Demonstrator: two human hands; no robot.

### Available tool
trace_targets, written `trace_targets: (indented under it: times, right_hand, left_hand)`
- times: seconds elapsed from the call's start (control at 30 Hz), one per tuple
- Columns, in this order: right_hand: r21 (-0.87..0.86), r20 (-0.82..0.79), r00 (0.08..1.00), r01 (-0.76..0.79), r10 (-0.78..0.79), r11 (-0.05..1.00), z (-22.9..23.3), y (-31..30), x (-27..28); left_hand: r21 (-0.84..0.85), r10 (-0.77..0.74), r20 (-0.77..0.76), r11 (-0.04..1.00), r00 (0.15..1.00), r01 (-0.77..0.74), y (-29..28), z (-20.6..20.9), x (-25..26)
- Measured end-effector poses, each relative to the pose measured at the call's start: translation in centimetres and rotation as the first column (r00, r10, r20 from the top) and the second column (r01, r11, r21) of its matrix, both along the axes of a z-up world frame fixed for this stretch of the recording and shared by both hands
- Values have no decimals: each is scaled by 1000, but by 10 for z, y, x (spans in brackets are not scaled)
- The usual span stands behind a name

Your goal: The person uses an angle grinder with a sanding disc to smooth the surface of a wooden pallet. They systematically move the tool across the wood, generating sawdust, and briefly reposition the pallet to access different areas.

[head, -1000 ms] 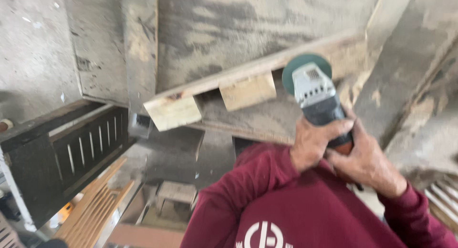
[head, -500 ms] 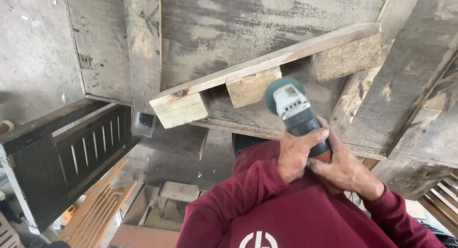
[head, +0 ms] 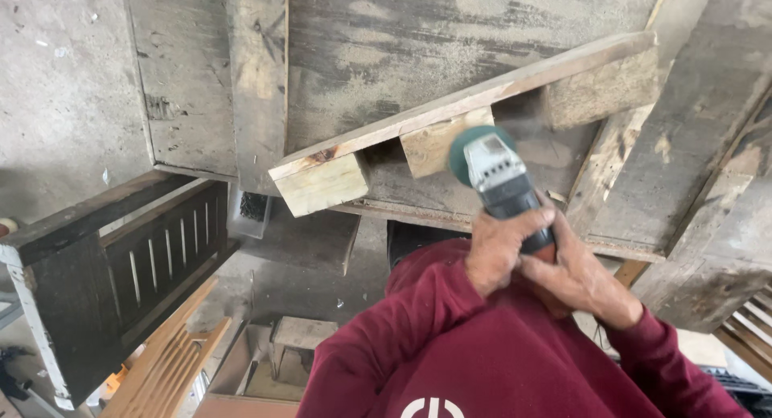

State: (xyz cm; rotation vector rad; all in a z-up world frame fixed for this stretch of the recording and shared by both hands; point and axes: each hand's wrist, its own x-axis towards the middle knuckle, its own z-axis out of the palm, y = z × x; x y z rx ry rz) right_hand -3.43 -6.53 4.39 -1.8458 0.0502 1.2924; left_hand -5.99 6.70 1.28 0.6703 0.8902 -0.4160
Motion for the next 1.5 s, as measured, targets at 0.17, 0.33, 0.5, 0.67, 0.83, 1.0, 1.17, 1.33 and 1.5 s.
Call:
trace_targets:
  times: [0.17,0.33,0.5,0.67,0.83,1.0,1.17,1.33,1.5]
  right_hand:
    - [-7,75,997,27,-26,1000,-1,6,-6]
    - [19,71,997,-13,12,1000,3,15,-16]
    - [10,85,996,7,-8,1000,-6,23,-18]
    - [66,81,996,-42,37,997,-2,36,-19]
    - [-78,2,999,-46,46,996,-3,42,-24]
    - [62,40,998,-44,41,997,1,47,-22]
    - [-71,38,998,-47,49,996,-2,53,-24]
    - [-15,60,996,-69,70,998,3,64,-23]
    - [18,65,997,-37,36,999,4,74,-32]
  left_hand:
    - [-32,28,61,999,998,-26,9,-6,-4]
    - [-47,106,30,993,994,-105,8,-7,-29]
    - [-41,76,11,996,997,-76,19,-24,-32]
    - [-29,149,45,989,988,-148,29,-16,-39]
    - [22,72,-5,997,997,-72,39,-20,-44]
    - [-41,176,76,984,982,-173,38,-18,-46]
    - [-22,127,12,992,992,-126,44,-21,-47]
    - [-23,134,24,991,991,-134,58,-12,-44]
    - [-37,110,20,993,994,-109,69,-12,-52]
